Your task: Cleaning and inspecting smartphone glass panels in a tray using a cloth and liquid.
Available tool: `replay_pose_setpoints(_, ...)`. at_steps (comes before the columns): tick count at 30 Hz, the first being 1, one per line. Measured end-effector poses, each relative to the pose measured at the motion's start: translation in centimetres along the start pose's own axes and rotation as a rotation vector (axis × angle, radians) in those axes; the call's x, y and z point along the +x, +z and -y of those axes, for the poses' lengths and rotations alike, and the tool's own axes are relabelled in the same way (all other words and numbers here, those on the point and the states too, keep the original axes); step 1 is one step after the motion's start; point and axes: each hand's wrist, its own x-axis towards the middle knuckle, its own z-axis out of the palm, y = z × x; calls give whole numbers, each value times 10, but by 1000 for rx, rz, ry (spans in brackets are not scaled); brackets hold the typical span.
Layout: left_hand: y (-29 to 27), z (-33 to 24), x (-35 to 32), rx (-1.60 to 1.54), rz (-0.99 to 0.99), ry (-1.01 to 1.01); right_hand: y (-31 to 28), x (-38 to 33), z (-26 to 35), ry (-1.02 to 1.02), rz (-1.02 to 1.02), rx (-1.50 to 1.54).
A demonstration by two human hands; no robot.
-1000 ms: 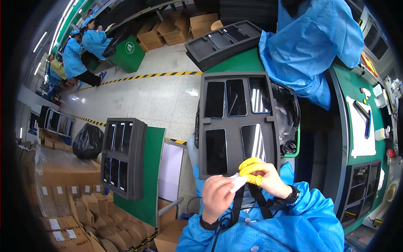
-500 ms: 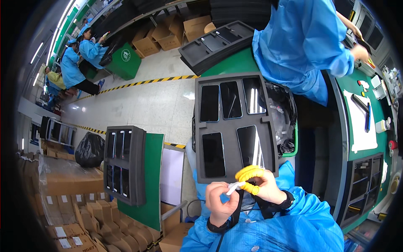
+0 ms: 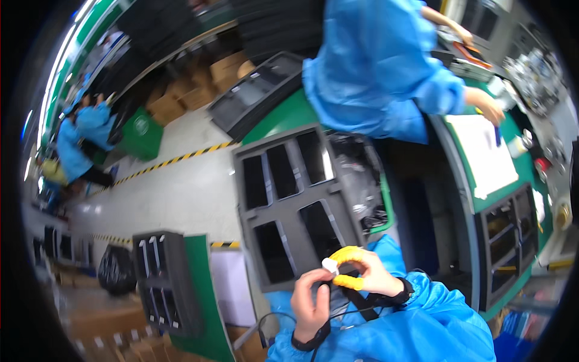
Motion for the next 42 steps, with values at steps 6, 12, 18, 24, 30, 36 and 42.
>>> replay_pose_setpoints(6,18,1,6,-292,326,-101,-57,-29,27,170,47,47)
replay_pose_setpoints(12,43,23,5,-262,333,-332,-151,-81,128,75,-412,-425)
replay_pose_setpoints(18,42,16,13,33,386,-418,-357,-107,171,-35,-890,-683)
replay_pose_setpoints(24,63,-5,19,225,282,-414,-598,-119,134,58,-1194,-1145)
replay_pose_setpoints(30,42,24,18,183,331,-446,-647,-98,111,180,-1215,-1272)
replay_pose_setpoints(36,77,3,23,434,280,-380,-657,-93,99,224,-1175,-1307)
replay_pose_setpoints(42,62,34,37,164,302,-859,-660,-93,94,194,-1209,-1303)
